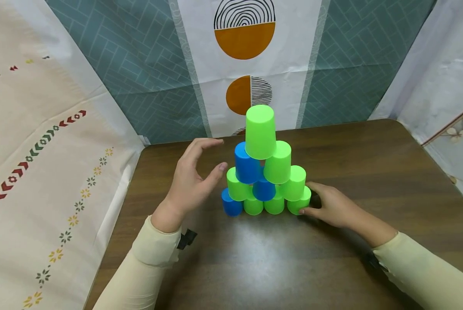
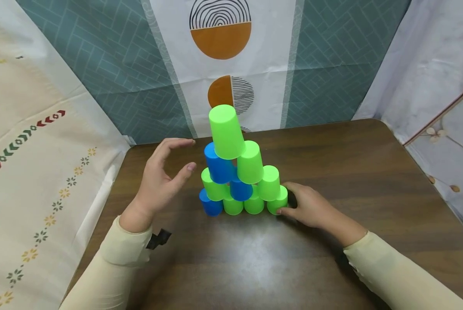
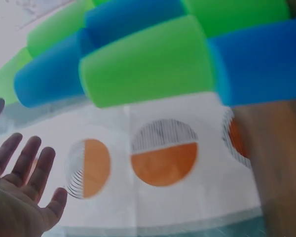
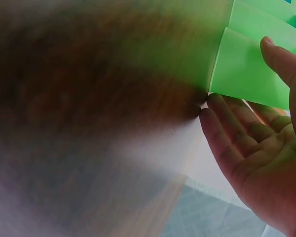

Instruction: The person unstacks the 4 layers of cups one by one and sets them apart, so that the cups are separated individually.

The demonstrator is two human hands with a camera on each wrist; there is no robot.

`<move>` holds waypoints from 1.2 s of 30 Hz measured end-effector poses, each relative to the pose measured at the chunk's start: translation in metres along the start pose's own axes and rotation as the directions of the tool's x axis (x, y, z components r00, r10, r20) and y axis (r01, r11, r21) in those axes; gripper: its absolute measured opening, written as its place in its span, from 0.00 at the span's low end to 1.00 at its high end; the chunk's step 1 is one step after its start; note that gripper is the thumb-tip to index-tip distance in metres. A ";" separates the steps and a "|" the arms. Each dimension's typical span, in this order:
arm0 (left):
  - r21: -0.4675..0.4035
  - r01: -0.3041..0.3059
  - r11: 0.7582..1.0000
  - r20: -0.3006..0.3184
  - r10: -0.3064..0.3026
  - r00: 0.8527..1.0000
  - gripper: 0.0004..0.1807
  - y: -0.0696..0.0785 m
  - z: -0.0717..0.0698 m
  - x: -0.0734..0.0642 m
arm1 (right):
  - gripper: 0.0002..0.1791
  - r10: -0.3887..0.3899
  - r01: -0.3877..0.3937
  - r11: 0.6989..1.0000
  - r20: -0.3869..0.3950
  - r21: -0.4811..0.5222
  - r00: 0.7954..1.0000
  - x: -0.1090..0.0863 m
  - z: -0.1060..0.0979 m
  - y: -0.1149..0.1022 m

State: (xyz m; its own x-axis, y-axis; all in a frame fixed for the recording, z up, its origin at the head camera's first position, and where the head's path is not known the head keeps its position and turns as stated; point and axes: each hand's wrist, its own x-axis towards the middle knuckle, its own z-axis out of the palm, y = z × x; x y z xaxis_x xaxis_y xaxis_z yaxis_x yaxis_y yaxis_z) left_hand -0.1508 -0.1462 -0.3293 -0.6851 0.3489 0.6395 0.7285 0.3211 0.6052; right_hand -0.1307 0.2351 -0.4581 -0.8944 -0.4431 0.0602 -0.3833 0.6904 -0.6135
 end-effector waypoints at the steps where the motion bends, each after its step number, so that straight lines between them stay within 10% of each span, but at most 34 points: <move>1: -0.006 -0.005 1.000 -0.011 0.005 1.000 0.27 0.004 0.000 0.004 | 0.39 0.000 0.000 1.000 -0.001 -0.005 1.000 0.000 0.000 0.000; 9: -0.034 -0.049 0.998 -0.050 0.047 0.998 0.27 0.032 0.008 0.032 | 0.33 -0.002 0.002 1.000 -0.013 -0.020 1.000 0.001 0.000 -0.001; 18: -0.061 0.040 0.997 0.018 -0.039 0.999 0.34 0.043 0.027 0.054 | 0.32 -0.014 0.013 1.000 -0.030 -0.020 0.999 0.000 0.000 -0.005; 36: -0.140 0.159 0.977 0.047 -0.154 0.987 0.27 0.044 0.042 0.063 | 0.33 0.004 -0.004 1.000 -0.013 -0.017 1.000 0.002 0.001 -0.001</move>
State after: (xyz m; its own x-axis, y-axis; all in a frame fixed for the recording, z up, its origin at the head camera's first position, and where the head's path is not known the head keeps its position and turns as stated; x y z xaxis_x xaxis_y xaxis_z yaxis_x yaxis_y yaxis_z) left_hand -0.1613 -0.0732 -0.2821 -0.7880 0.3360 0.5159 0.6022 0.2462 0.7594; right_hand -0.1323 0.2332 -0.4580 -0.8988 -0.4331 0.0678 -0.3835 0.7018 -0.6003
